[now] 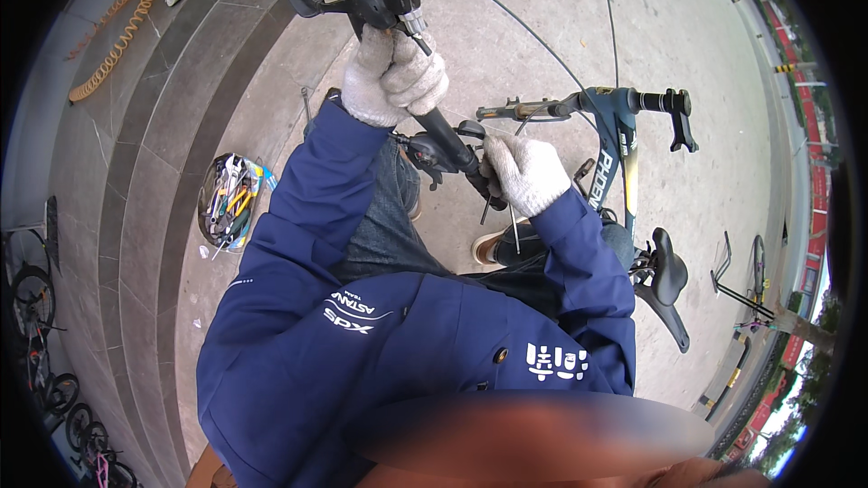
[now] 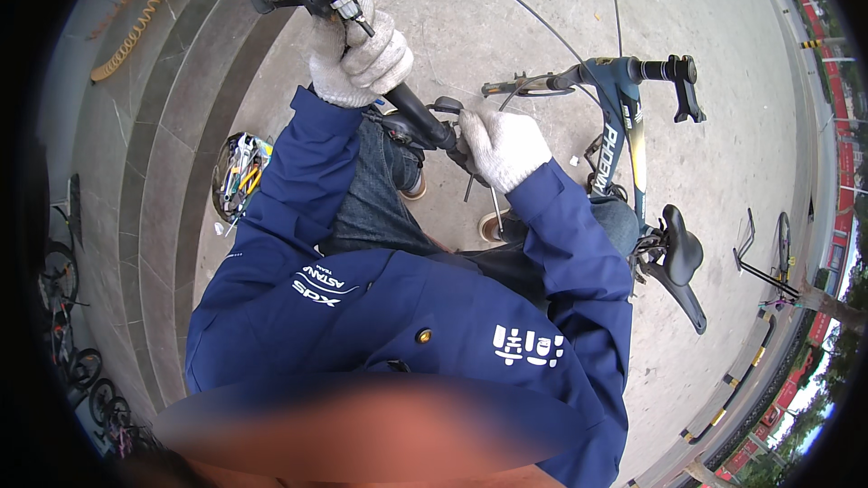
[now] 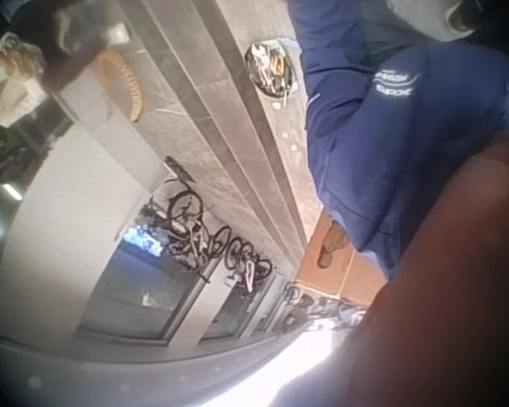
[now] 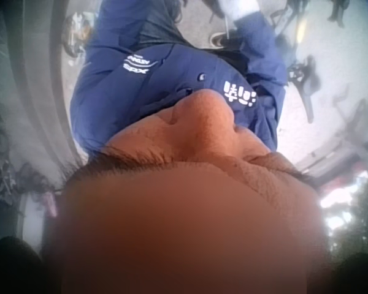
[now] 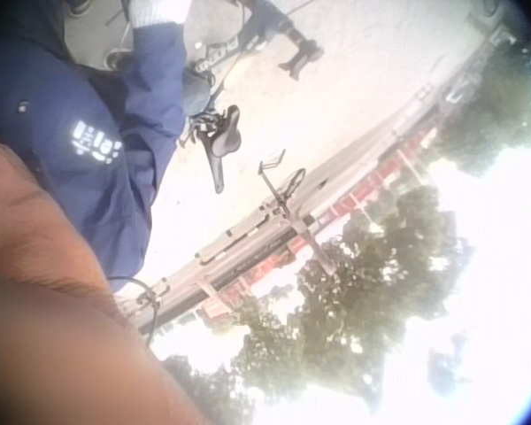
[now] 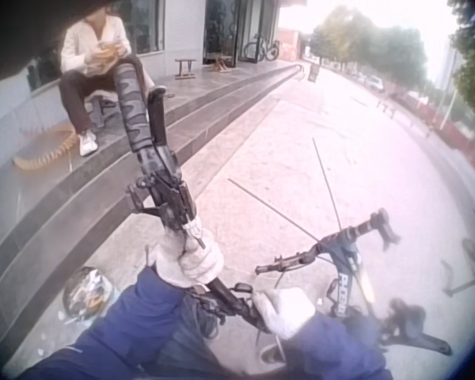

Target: The person sits on the ground and uses pliers to cut and remove brake cables from the handlebars of a bicycle. They then use a screwdriver to loosen the cable housing and remove the brake lever assembly.

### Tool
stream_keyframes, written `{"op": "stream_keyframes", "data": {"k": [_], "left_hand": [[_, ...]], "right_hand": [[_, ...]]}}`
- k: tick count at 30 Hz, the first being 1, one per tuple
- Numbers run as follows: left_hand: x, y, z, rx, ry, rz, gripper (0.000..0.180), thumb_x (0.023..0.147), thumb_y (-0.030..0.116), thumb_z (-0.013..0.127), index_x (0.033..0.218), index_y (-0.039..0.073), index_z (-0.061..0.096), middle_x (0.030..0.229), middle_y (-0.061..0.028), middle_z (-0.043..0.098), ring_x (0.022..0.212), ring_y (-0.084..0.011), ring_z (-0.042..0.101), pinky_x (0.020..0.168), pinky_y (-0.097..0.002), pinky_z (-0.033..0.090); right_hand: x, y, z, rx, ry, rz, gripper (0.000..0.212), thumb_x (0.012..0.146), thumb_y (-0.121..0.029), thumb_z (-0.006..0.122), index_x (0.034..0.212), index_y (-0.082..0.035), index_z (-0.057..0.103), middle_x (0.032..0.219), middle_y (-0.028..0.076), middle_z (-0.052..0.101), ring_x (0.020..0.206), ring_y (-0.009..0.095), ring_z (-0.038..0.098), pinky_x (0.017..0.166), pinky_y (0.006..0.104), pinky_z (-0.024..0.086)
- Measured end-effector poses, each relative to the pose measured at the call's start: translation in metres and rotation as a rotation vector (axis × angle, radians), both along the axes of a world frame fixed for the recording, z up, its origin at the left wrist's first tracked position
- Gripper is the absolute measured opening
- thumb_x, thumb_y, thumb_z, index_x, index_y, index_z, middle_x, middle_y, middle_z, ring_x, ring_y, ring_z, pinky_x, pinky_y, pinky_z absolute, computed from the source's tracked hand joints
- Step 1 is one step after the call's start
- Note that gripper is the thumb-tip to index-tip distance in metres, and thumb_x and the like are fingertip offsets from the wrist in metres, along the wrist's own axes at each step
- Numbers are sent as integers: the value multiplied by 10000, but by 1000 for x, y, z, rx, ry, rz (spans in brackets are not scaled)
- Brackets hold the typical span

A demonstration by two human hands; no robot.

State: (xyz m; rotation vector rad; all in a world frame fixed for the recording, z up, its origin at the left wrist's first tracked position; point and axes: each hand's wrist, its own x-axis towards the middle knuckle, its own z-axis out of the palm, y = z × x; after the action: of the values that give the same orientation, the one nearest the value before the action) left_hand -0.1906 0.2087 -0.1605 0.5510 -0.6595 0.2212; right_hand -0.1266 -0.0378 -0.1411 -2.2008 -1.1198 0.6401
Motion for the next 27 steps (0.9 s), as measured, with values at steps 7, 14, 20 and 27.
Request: {"op": "stream_keyframes", "data": {"k": [7, 14, 20, 27], "left_hand": [[-6, -4, -7, 63, 105, 26, 462, 999, 600, 614, 910, 149, 655, 543, 69, 360, 436, -87, 352, 475, -305, 401], [-10, -17, -9, 200, 174, 134, 481, 955, 619, 658, 982, 140, 691, 538, 47, 418, 447, -90, 397, 454, -293, 403], [-13, -27, -10, 295, 213, 133, 524, 948, 605, 679, 1152, 123, 665, 564, 29, 438, 473, -112, 406, 486, -315, 400], [-12, -36, -8, 237, 263, 234, 438, 991, 427, 727, 1160, 61, 557, 645, 4, 484, 459, -98, 437, 454, -310, 433]], "right_hand": [[0, -1, -5, -117, 217, -82, 488, 1102, -361, 457, 878, 4, 690, 643, 104, 689, 544, 207, 671, 575, 350, 550], [8, 2, -13, -175, 561, -161, 540, 1108, -395, 426, 901, 6, 722, 681, 103, 720, 532, 162, 667, 504, 299, 531], [14, 0, -25, -175, 712, -145, 574, 1114, -436, 415, 904, 3, 721, 677, 98, 712, 509, 167, 647, 503, 301, 528], [5, 2, -45, -140, 445, -196, 545, 1096, -478, 480, 917, -13, 700, 632, 89, 661, 525, 179, 641, 524, 322, 512]]}}
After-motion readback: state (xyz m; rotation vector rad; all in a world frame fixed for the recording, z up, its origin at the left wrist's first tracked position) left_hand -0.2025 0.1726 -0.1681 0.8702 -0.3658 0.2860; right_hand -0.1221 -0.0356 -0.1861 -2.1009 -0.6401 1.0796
